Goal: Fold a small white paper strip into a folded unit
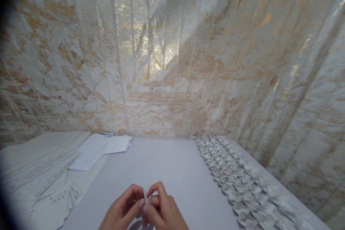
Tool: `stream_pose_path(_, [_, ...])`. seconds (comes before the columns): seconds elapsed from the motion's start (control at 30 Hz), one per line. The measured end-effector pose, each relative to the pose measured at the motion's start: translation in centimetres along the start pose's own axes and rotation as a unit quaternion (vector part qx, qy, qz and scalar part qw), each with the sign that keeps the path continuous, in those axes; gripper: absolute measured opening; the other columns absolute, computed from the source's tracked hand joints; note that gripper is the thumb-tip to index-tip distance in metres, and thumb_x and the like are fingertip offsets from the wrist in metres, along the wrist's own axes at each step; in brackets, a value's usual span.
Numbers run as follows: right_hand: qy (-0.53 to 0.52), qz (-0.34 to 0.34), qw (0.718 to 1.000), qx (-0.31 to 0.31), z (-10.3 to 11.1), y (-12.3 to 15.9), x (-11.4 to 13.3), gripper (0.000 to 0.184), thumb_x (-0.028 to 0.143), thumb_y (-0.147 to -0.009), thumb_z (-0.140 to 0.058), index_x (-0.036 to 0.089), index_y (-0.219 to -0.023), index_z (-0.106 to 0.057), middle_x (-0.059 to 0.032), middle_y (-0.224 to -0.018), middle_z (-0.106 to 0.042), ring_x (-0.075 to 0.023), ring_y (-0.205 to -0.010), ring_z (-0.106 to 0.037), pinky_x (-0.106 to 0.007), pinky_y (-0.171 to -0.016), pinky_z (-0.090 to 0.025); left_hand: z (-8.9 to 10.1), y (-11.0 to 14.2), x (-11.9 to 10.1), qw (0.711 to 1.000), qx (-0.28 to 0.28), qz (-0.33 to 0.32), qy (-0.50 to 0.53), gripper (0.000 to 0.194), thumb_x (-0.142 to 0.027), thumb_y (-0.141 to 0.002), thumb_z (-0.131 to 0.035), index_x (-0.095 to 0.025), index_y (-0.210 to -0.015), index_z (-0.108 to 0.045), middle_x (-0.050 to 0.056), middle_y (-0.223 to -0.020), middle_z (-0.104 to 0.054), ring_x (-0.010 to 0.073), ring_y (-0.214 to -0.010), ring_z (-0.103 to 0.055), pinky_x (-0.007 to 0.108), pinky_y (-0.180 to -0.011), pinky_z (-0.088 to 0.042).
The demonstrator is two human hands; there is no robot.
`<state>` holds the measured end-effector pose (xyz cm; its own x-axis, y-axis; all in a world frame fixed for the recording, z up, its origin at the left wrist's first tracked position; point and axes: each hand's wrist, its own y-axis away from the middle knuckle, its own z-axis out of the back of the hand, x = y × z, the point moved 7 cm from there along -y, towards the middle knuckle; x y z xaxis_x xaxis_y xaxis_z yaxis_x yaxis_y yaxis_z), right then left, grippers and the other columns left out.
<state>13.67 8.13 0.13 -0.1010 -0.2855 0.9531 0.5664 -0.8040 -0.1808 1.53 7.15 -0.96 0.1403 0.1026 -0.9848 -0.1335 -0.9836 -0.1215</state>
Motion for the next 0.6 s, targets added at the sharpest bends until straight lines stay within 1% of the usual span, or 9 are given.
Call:
stream_pose_path(0.1, [0.022, -0.003, 1.0, -0.002, 0.2, -0.09, 0.16, 0.048, 0.073, -0.095, -0.044, 0.026, -0.096, -0.038, 0.0058, -0.061, -0.054, -0.0133, -0.053, -0.048, -0.024, -0.055, -0.038, 0.09, 0.04, 0.05, 0.999, 0.008, -0.006, -0.038, 0.046, -0.067, -0.082, -0.07, -0.021, -0.083, -0.062, -0.003, -0.077, -0.06, 0.0179, -0.075, -0.061, 0.029, -0.074, -0.047])
stream_pose_path(0.2, [0.044, 0.003, 0.999, -0.003, 0.21, -0.1, 0.07, 0.048, 0.073, -0.096, -0.04, 0.025, -0.098, -0.037, 0.0056, -0.061, -0.053, -0.0139, -0.052, -0.048, -0.024, -0.054, -0.037, 0.19, 0.13, -0.15, 0.998, 0.0, -0.014, -0.06, 0.048, -0.069, -0.082, -0.067, -0.021, -0.085, -0.064, -0.002, -0.079, -0.06, 0.0184, -0.078, -0.059, 0.028, -0.075, -0.047])
stream_pose_path(0.27, [0.053, 0.01, 0.999, 0.002, 0.06, -0.05, -0.04, 0.048, 0.072, -0.096, -0.042, 0.025, -0.102, -0.036, 0.0053, -0.062, -0.054, -0.0144, -0.052, -0.048, -0.024, -0.053, -0.035, 0.18, 0.21, -0.41, 0.998, -0.007, -0.022, -0.062, 0.047, -0.069, -0.084, -0.066, -0.022, -0.085, -0.064, -0.002, -0.078, -0.061, 0.0185, -0.077, -0.06, 0.028, -0.075, -0.047])
stream_pose_path(0.37, [0.063, 0.009, 0.998, 0.005, -0.11, 0.03, -0.23, 0.048, 0.07, -0.095, -0.047, 0.025, -0.107, -0.035, 0.0059, -0.062, -0.054, -0.0144, -0.051, -0.047, -0.024, -0.052, -0.034, -0.02, 0.31, -0.61, 0.997, -0.003, -0.024, -0.069, 0.044, -0.067, -0.085, -0.065, -0.022, -0.085, -0.065, -0.002, -0.078, -0.062, 0.0193, -0.076, -0.062, 0.028, -0.074, -0.048])
stream_pose_path(0.53, [0.058, 0.004, 0.998, -0.006, -0.07, 0.08, -0.07, 0.049, 0.072, -0.097, -0.039, 0.024, -0.109, -0.035, 0.0064, -0.062, -0.051, -0.0142, -0.052, -0.045, -0.024, -0.052, -0.032, -0.05, 0.32, -0.33, 0.997, -0.002, -0.028, -0.071, 0.044, -0.065, -0.086, -0.063, -0.022, -0.09, -0.068, 0.002, -0.083, -0.069, 0.0222, -0.082, -0.065, 0.029, -0.077, -0.049])
stream_pose_path(0.6, [0.046, 0.005, 0.999, -0.003, -0.09, 0.07, 0.04, 0.049, 0.072, -0.097, -0.038, 0.024, -0.109, -0.036, 0.0057, -0.062, -0.052, -0.0144, -0.052, -0.046, -0.024, -0.052, -0.034, 0.03, 0.29, -0.2, 0.998, -0.006, -0.032, -0.057, 0.042, -0.063, -0.087, -0.064, -0.022, -0.09, -0.067, 0.001, -0.08, -0.069, 0.0216, -0.079, -0.066, 0.029, -0.075, -0.05])
